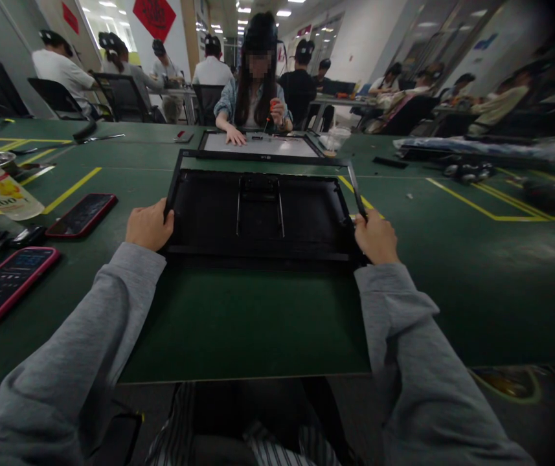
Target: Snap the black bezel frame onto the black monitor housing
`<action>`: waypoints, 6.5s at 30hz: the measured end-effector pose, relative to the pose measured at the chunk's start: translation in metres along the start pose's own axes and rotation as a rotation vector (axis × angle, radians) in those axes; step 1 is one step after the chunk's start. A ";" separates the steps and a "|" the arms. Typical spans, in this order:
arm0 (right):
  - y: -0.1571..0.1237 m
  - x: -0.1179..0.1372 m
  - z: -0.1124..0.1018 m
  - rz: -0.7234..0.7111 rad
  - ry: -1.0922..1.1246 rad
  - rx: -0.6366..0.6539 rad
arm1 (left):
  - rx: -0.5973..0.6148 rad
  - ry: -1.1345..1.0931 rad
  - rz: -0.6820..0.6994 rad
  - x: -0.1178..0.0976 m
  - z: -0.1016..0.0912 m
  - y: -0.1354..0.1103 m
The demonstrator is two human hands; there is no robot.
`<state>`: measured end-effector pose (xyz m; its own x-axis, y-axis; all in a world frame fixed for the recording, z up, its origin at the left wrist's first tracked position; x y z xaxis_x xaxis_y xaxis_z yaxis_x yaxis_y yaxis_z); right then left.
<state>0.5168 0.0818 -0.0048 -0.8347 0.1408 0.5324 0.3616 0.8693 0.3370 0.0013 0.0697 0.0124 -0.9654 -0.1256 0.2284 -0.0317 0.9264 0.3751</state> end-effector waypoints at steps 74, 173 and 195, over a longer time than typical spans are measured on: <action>0.004 -0.006 0.008 0.017 -0.051 0.100 | 0.283 0.130 0.017 0.007 0.007 -0.001; 0.003 -0.012 0.022 -0.028 -0.056 0.204 | 0.373 0.141 0.011 0.006 0.016 -0.003; 0.005 -0.013 0.024 -0.029 -0.067 0.206 | 0.382 0.146 0.020 0.005 0.015 -0.004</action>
<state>0.5197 0.0959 -0.0290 -0.8717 0.1392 0.4698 0.2501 0.9509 0.1823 -0.0068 0.0702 -0.0014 -0.9207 -0.1303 0.3679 -0.1342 0.9908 0.0152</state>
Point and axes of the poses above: each hand's wrist, its own y-axis towards the middle knuckle, its own z-axis out of the palm, x = y × z, the point moved 6 cm from there along y, towards the middle knuckle, and after that the axes turned 14 degrees about y, right-handed, at the moved point
